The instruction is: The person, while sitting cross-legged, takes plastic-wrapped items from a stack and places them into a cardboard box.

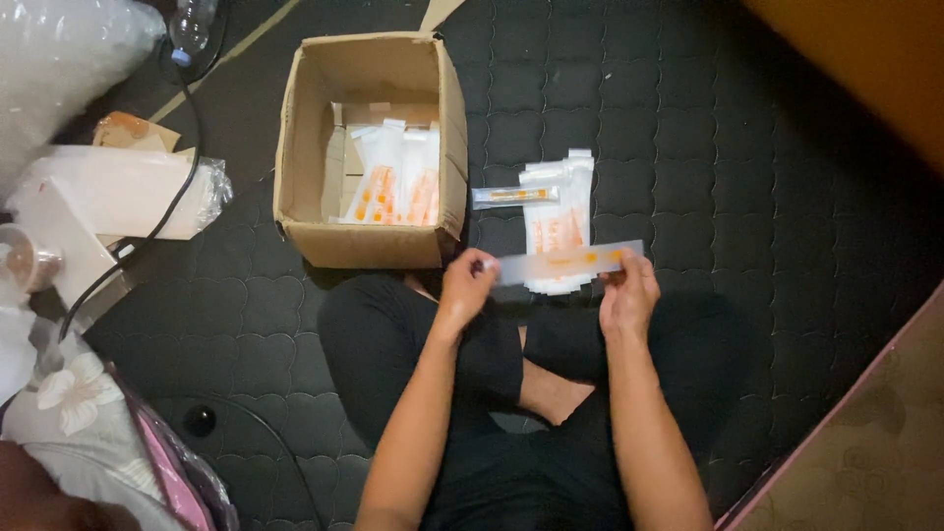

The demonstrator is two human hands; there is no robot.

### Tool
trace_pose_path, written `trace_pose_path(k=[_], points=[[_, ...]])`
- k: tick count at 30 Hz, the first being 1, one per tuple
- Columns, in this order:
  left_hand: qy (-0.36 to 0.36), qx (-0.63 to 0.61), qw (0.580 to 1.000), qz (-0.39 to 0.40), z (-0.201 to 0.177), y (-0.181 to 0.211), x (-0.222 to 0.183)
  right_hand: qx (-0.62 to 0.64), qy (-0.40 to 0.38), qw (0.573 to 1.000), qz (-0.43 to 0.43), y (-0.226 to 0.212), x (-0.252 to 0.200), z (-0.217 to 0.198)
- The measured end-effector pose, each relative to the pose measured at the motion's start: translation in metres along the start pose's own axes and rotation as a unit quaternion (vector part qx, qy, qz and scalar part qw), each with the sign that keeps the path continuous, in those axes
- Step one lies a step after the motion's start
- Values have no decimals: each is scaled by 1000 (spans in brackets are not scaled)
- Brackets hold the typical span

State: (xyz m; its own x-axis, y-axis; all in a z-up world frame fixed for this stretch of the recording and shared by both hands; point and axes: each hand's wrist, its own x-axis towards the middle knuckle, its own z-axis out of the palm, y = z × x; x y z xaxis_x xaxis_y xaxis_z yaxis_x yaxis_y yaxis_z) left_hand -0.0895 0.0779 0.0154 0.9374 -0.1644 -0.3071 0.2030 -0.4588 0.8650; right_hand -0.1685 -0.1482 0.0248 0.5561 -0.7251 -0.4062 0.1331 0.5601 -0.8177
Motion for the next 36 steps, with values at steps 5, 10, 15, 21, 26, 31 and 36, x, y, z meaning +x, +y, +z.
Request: trace_pose_path(k=[5, 10, 15, 21, 26, 31, 36], points=[[-175, 281, 940, 87, 6, 25, -24, 55, -37, 998, -8, 12, 14, -10], [-128, 184, 951, 215, 12, 43, -28, -66, -143, 987, -32, 21, 6, -1], [-65, -168, 965, 193, 18, 65, -14, -307, -264, 903, -144, 19, -24, 29], [-38, -153, 969, 189, 16, 67, 20, -344, -228, 902, -126, 21, -23, 42], [-25, -168, 971, 166, 25, 71, 72, -311, -225, 920, -76, 40, -23, 21], [-18, -200, 968, 153, 31, 70, 89, -397, -179, 900, -23, 26, -62, 5], [-24, -198, 971, 129, 60, 19, 108, -354, -167, 917, 78, 16, -97, -3]])
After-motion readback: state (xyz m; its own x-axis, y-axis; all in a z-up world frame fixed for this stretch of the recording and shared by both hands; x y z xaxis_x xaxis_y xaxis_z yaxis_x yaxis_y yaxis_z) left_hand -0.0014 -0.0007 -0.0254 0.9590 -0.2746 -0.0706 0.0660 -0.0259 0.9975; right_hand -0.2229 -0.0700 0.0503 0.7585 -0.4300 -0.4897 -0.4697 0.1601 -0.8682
